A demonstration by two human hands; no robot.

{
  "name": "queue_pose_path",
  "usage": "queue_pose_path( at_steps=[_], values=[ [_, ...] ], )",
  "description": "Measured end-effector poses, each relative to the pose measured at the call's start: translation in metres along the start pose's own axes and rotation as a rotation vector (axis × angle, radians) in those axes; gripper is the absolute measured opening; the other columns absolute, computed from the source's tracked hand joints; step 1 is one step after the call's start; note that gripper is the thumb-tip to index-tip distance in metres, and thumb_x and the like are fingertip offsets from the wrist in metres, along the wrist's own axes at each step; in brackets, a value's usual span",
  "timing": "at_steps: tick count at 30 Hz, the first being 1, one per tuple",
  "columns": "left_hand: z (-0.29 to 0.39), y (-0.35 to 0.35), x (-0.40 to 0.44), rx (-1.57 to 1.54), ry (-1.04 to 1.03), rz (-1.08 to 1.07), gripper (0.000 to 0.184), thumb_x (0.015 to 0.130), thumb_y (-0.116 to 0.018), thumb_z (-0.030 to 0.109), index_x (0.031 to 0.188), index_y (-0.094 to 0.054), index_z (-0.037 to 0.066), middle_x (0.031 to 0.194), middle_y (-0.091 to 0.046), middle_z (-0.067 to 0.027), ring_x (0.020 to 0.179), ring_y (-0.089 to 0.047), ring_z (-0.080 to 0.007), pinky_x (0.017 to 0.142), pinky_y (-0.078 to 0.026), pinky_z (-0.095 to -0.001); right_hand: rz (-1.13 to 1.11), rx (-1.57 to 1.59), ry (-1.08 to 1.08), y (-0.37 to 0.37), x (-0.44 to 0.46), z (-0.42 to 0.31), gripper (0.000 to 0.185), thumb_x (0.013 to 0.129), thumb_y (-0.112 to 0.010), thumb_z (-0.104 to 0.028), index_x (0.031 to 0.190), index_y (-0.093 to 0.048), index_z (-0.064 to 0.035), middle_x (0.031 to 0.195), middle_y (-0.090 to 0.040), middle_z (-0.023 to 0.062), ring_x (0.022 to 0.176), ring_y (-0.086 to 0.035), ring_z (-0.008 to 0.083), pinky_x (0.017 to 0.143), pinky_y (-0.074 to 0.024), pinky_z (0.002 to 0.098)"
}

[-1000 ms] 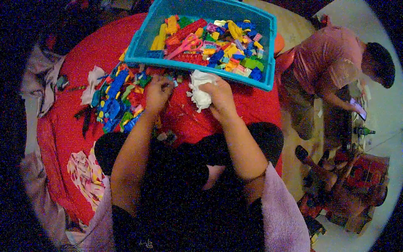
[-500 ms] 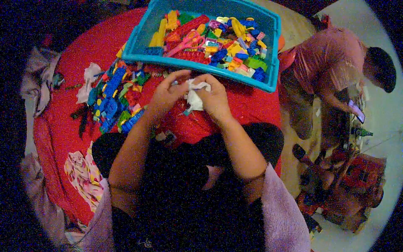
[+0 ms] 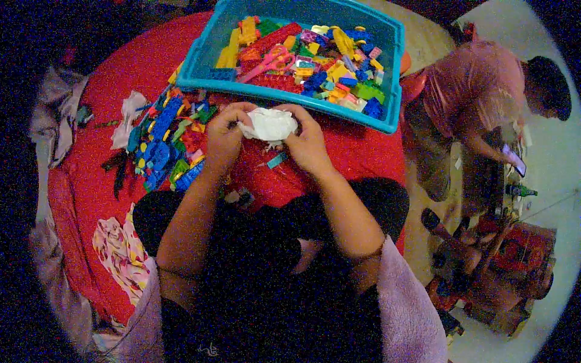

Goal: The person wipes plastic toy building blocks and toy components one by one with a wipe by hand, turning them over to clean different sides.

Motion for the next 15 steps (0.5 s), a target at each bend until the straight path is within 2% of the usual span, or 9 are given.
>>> queue_pose_path(
  at_steps=[3,5,7,9,10,12,13,14,15],
  values=[
    [0.013,0.000,0.002,0.123,-0.019,-0.035,0.014,0.066,-0.045,-0.010,0.067,-0.056,-0.002,0.091,-0.057,-0.0126,0.088,-0.055,-0.0209,0.079,-0.042,-0.0286,0.073,0.098,-0.039,0.006,0.000,0.001,0.033,0.069,-0.054,0.005,0.101,-0.055,-0.0036,0.094,-0.059,0.0061,0.089,-0.055,0.0163,0.079,-0.0446,0.0282],
    [0.018,0.017,0.002,0.099,-0.103,0.153,0.013,0.067,-0.047,-0.008,0.067,-0.057,-0.002,0.094,-0.057,-0.0132,0.089,-0.055,-0.0211,0.079,-0.042,-0.0291,0.121,-0.073,0.138,0.011,0.000,-0.004,0.032,0.068,-0.052,0.007,0.097,-0.057,-0.0042,0.092,-0.060,0.0057,0.088,-0.056,0.0160,0.079,-0.0447,0.0285],
    [0.032,0.021,0.003,0.140,-0.106,0.180,0.012,0.070,-0.048,-0.007,0.069,-0.058,0.000,0.098,-0.056,-0.0142,0.092,-0.055,-0.0231,0.081,-0.042,-0.0302,0.140,-0.199,0.215,0.012,-0.001,-0.008,0.031,0.067,-0.052,0.007,0.095,-0.058,-0.0043,0.092,-0.060,0.0054,0.088,-0.056,0.0155,0.079,-0.0446,0.0284],
    [0.048,-0.002,0.003,0.281,-0.266,-0.045,0.014,0.073,-0.050,-0.004,0.076,-0.061,0.002,0.103,-0.055,-0.0141,0.096,-0.054,-0.0252,0.083,-0.042,-0.0307,0.156,-0.326,0.291,0.010,-0.003,-0.013,0.030,0.067,-0.052,0.007,0.094,-0.059,-0.0043,0.092,-0.060,0.0052,0.088,-0.056,0.0149,0.080,-0.0445,0.0283],
    [0.052,-0.016,-0.001,0.352,-0.267,-0.118,0.019,0.075,-0.053,0.000,0.089,-0.064,0.006,0.106,-0.055,-0.0148,0.098,-0.054,-0.0276,0.084,-0.042,-0.0321,0.160,-0.375,0.336,0.009,-0.005,-0.017,0.032,0.067,-0.052,0.007,0.096,-0.058,-0.0038,0.093,-0.060,0.0064,0.089,-0.056,0.0168,0.081,-0.0444,0.0288],
    [0.035,-0.025,-0.006,0.298,-0.166,-0.190,0.022,0.075,-0.055,0.001,0.095,-0.064,0.007,0.108,-0.055,-0.0156,0.097,-0.055,-0.0279,0.082,-0.043,-0.0324,0.157,-0.426,0.380,0.006,-0.007,-0.021,0.033,0.067,-0.052,0.007,0.098,-0.057,-0.0034,0.094,-0.060,0.0075,0.090,-0.056,0.0186,0.081,-0.0443,0.0292],
    [0.025,-0.030,-0.008,0.243,-0.068,-0.265,0.027,0.075,-0.057,0.003,0.100,-0.063,0.008,0.109,-0.054,-0.0165,0.096,-0.055,-0.0283,0.080,-0.044,-0.0327,0.139,-0.225,0.246,0.009,-0.004,-0.013,0.034,0.067,-0.051,0.007,0.100,-0.056,-0.0028,0.096,-0.060,0.0092,0.090,-0.056,0.0212,0.082,-0.0444,0.0302],
    [0.021,-0.029,-0.009,0.229,-0.045,-0.245,0.031,0.074,-0.059,0.003,0.104,-0.061,0.006,0.102,-0.058,-0.0176,0.090,-0.058,-0.0294,0.076,-0.046,-0.0335,0.123,-0.024,0.113,0.010,-0.003,-0.005,0.036,0.068,-0.051,0.007,0.102,-0.055,-0.0022,0.097,-0.059,0.0108,0.091,-0.057,0.0238,0.082,-0.0445,0.0312],
    [0.021,-0.029,-0.008,0.228,-0.047,-0.247,0.031,0.074,-0.059,0.003,0.104,-0.061,0.006,0.102,-0.058,-0.0176,0.090,-0.058,-0.0294,0.076,-0.046,-0.0335,0.126,-0.025,0.114,0.010,-0.003,-0.009,0.036,0.068,-0.051,0.007,0.102,-0.055,-0.0022,0.097,-0.059,0.0108,0.091,-0.057,0.0238,0.082,-0.0445,0.0312]
  ],
)
Point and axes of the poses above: each hand's wrist, its own x-axis towards the middle knuckle, its own y-axis out of the back of the hand, z = x × y, the point moved 7 cm from there along x, towards the middle knuckle
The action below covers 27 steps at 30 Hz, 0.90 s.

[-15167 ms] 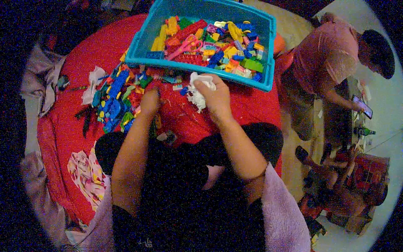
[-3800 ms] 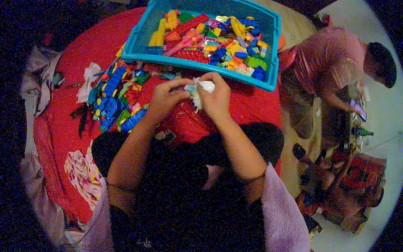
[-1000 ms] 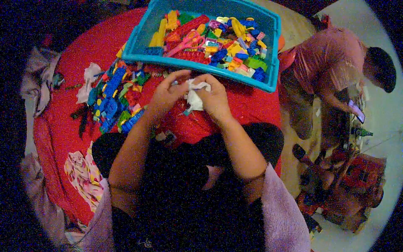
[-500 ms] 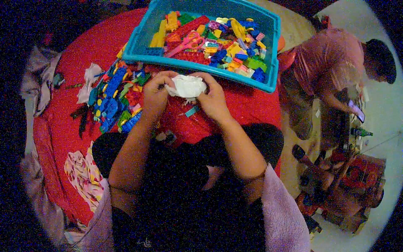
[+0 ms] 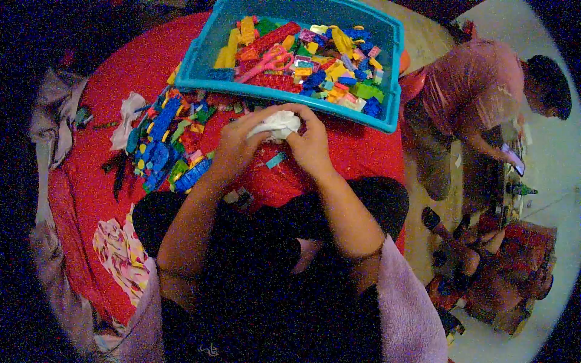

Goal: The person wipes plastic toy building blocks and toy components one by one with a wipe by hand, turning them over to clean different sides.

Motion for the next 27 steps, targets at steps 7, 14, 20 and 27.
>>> queue_pose_path(
  at_steps=[7,14,20,27],
  values=[
    [-0.015,0.023,-0.002,0.171,0.094,0.196,0.027,0.072,-0.059,0.004,0.099,-0.061,0.001,0.087,-0.063,-0.0166,0.080,-0.062,-0.0274,0.070,-0.047,-0.0323,0.033,-0.381,0.380,-0.020,-0.016,-0.036,0.045,0.075,-0.057,-0.005,0.118,-0.047,-0.0055,0.112,-0.048,0.0174,0.103,-0.049,0.0298,0.091,-0.0380,0.0339],
    [-0.035,0.011,-0.003,-0.168,0.360,-0.040,0.021,0.077,-0.061,0.011,0.095,-0.063,0.000,0.079,-0.064,-0.0074,0.074,-0.061,-0.0148,0.067,-0.047,-0.0281,-0.001,-0.443,0.283,-0.017,-0.012,-0.018,0.043,0.078,-0.059,-0.013,0.117,-0.047,-0.0018,0.106,-0.050,0.0188,0.099,-0.050,0.0323,0.087,-0.0395,0.0357],
    [-0.037,-0.001,-0.006,-0.708,0.494,-0.001,0.025,0.088,-0.050,0.017,0.104,-0.055,-0.001,0.092,-0.060,-0.0068,0.080,-0.058,-0.0114,0.071,-0.047,-0.0251,-0.036,-0.287,0.180,-0.010,-0.007,-0.003,0.042,0.079,-0.058,-0.014,0.116,-0.046,-0.0009,0.102,-0.054,0.0176,0.095,-0.053,0.0286,0.084,-0.0410,0.0348],
    [-0.050,0.000,-0.010,-0.811,0.540,0.106,0.028,0.089,-0.046,0.021,0.109,-0.047,0.001,0.098,-0.057,-0.0089,0.088,-0.057,-0.0172,0.077,-0.047,-0.0297,-0.194,-0.259,-0.036,-0.019,-0.011,-0.003,0.032,0.078,-0.060,-0.013,0.105,-0.048,-0.0024,0.099,-0.056,0.0166,0.092,-0.054,0.0274,0.081,-0.0428,0.0329]
  ],
)
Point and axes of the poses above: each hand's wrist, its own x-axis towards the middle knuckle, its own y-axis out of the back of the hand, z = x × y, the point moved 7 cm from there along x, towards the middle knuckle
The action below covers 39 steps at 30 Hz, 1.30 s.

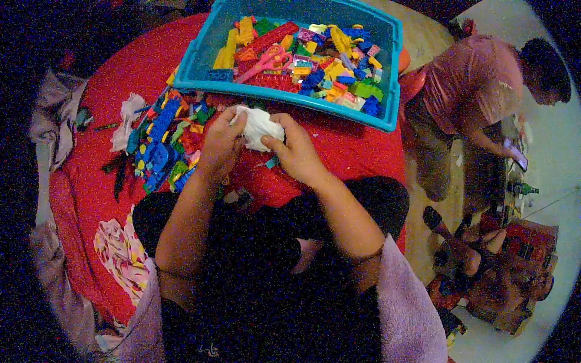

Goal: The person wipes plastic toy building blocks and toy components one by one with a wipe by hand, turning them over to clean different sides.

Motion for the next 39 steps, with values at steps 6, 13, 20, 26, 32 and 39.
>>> queue_pose_path(
  at_steps=[6,13,20,26,32,39],
  values=[
    [-0.010,-0.005,0.000,-0.268,0.174,-0.121,0.018,0.087,-0.050,0.015,0.100,-0.051,0.002,0.095,-0.058,-0.0083,0.086,-0.058,-0.0171,0.073,-0.048,-0.0293,0.005,-0.014,0.360,0.000,0.001,-0.019,0.032,0.070,-0.064,-0.004,0.098,-0.049,-0.0050,0.112,-0.052,0.0142,0.112,-0.043,0.0276,0.091,-0.0364,0.0346],
    [-0.023,-0.007,0.000,-0.147,0.218,-0.217,0.020,0.084,-0.051,0.011,0.103,-0.053,0.003,0.095,-0.058,-0.0078,0.085,-0.058,-0.0170,0.073,-0.048,-0.0280,-0.004,0.212,0.356,-0.001,-0.001,-0.020,0.027,0.067,-0.065,-0.002,0.090,-0.051,-0.0050,0.113,-0.053,0.0134,0.110,-0.047,0.0248,0.091,-0.0373,0.0331],
    [0.030,-0.016,-0.016,0.507,-0.340,0.157,0.022,0.081,-0.052,0.002,0.103,-0.053,-0.001,0.099,-0.057,-0.0108,0.086,-0.056,-0.0159,0.075,-0.046,-0.0255,0.332,0.102,0.041,0.023,0.003,0.015,0.025,0.068,-0.072,-0.009,0.086,-0.057,-0.0021,0.084,-0.061,0.0075,0.077,-0.056,0.0136,0.069,-0.0455,0.0275],
    [0.007,-0.013,-0.007,0.228,-0.075,-0.002,0.024,0.080,-0.057,0.004,0.103,-0.051,-0.001,0.097,-0.057,-0.0092,0.084,-0.056,-0.0129,0.073,-0.046,-0.0235,0.290,0.155,0.085,0.018,0.002,0.005,0.023,0.071,-0.069,-0.005,0.089,-0.057,-0.0020,0.086,-0.062,0.0052,0.077,-0.057,0.0130,0.070,-0.0458,0.0257],
    [-0.011,-0.013,-0.002,-0.040,0.011,-0.007,0.022,0.078,-0.060,0.006,0.097,-0.048,0.002,0.090,-0.056,-0.0065,0.081,-0.056,-0.0121,0.071,-0.047,-0.0222,0.170,0.633,0.022,0.007,0.005,0.018,0.023,0.074,-0.063,0.002,0.093,-0.050,-0.0020,0.089,-0.061,0.0088,0.081,-0.059,0.0156,0.071,-0.0487,0.0272],
    [-0.079,-0.014,-0.009,1.369,-0.337,-0.152,0.045,0.075,-0.062,0.011,0.117,-0.045,0.006,0.100,-0.054,-0.0179,0.091,-0.056,-0.0314,0.079,-0.046,-0.0369,0.340,0.669,-0.003,0.029,0.005,0.006,0.024,0.075,-0.062,0.004,0.095,-0.049,-0.0016,0.088,-0.060,0.0104,0.076,-0.060,0.0156,0.066,-0.0497,0.0261]
  ],
)
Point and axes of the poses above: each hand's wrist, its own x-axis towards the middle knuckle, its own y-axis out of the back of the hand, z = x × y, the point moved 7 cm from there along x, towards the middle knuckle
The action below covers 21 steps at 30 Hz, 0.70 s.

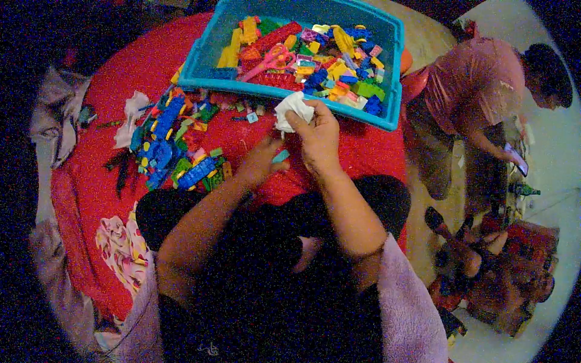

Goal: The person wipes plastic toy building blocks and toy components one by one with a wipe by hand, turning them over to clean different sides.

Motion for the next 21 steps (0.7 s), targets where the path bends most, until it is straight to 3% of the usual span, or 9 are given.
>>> queue_pose_path(
  at_steps=[1,5,8,10,11,13,17,19,21],
  values=[
    [-0.003,-0.010,-0.003,-0.003,-0.007,-0.113,0.054,0.074,-0.062,0.013,0.124,-0.043,0.011,0.104,-0.051,-0.0234,0.099,-0.050,-0.0389,0.084,-0.042,-0.0429,-0.006,0.020,-0.003,-0.002,-0.001,-0.001,0.026,0.075,-0.062,0.004,0.097,-0.049,-0.0012,0.088,-0.060,0.0100,0.076,-0.060,0.0158,0.065,-0.0498,0.0264],
    [-0.016,-0.021,0.000,-0.014,0.020,-0.251,0.052,0.073,-0.061,0.012,0.122,-0.044,0.009,0.105,-0.052,-0.0235,0.099,-0.050,-0.0392,0.085,-0.043,-0.0422,-0.058,0.055,-0.057,-0.008,-0.005,0.005,0.025,0.077,-0.062,0.001,0.098,-0.050,-0.0020,0.089,-0.060,0.0078,0.077,-0.059,0.0145,0.068,-0.0482,0.0267],
    [-0.022,-0.013,0.011,-0.018,-0.042,-0.127,0.045,0.078,-0.059,0.013,0.120,-0.046,0.007,0.103,-0.055,-0.0186,0.092,-0.055,-0.0318,0.080,-0.046,-0.0391,-0.071,0.043,-0.069,-0.008,-0.005,0.005,0.025,0.077,-0.062,0.001,0.099,-0.050,-0.0020,0.090,-0.059,0.0071,0.077,-0.058,0.0142,0.068,-0.0479,0.0262],
    [-0.028,0.018,0.022,-0.931,0.422,-0.067,0.038,0.084,-0.055,0.019,0.119,-0.048,0.007,0.100,-0.058,-0.0096,0.085,-0.057,-0.0184,0.073,-0.048,-0.0310,-0.041,-0.082,0.014,-0.002,-0.003,-0.003,0.030,0.074,-0.063,0.003,0.100,-0.049,-0.0035,0.091,-0.060,0.0091,0.080,-0.059,0.0161,0.067,-0.0484,0.0260],
    [-0.016,0.037,0.023,-0.933,0.418,-0.071,0.038,0.084,-0.055,0.019,0.119,-0.048,0.007,0.100,-0.058,-0.0096,0.085,-0.057,-0.0184,0.073,-0.048,-0.0310,-0.036,-0.085,0.017,-0.001,-0.003,-0.005,0.030,0.074,-0.063,0.003,0.100,-0.049,-0.0035,0.091,-0.060,0.0091,0.080,-0.059,0.0161,0.067,-0.0484,0.0260],
    [-0.005,0.068,0.021,-1.297,0.447,0.084,0.035,0.088,-0.051,0.025,0.118,-0.049,0.009,0.098,-0.058,-0.0024,0.080,-0.055,-0.0080,0.064,-0.044,-0.0221,-0.045,-0.333,0.150,-0.004,-0.004,-0.017,0.029,0.073,-0.062,0.002,0.100,-0.052,-0.0042,0.093,-0.059,0.0085,0.083,-0.058,0.0166,0.070,-0.0476,0.0270],
    [-0.004,0.067,0.019,-1.373,0.414,0.046,0.035,0.088,-0.051,0.025,0.119,-0.049,0.009,0.096,-0.060,-0.0012,0.076,-0.054,-0.0063,0.058,-0.040,-0.0178,-0.071,-0.554,0.296,-0.007,-0.004,-0.020,0.029,0.071,-0.060,0.004,0.098,-0.055,-0.0046,0.093,-0.059,0.0106,0.083,-0.058,0.0202,0.071,-0.0472,0.0290],
    [0.009,0.070,0.020,-1.339,0.384,-0.019,0.035,0.088,-0.052,0.024,0.119,-0.050,0.009,0.092,-0.060,0.0002,0.075,-0.053,-0.0049,0.055,-0.036,-0.0169,-0.118,-0.824,0.597,-0.021,-0.014,-0.038,0.028,0.069,-0.058,0.006,0.095,-0.057,-0.0048,0.090,-0.056,0.0135,0.081,-0.057,0.0263,0.070,-0.0472,0.0319],
    [0.010,0.066,0.021,-1.357,0.376,0.003,0.034,0.087,-0.053,0.023,0.118,-0.050,0.008,0.090,-0.060,0.0007,0.074,-0.053,-0.0045,0.055,-0.036,-0.0166,-0.140,-0.873,0.653,-0.030,-0.019,-0.044,0.030,0.068,-0.057,0.006,0.095,-0.057,-0.0052,0.088,-0.055,0.0142,0.080,-0.056,0.0286,0.069,-0.0470,0.0329]
  ],
)
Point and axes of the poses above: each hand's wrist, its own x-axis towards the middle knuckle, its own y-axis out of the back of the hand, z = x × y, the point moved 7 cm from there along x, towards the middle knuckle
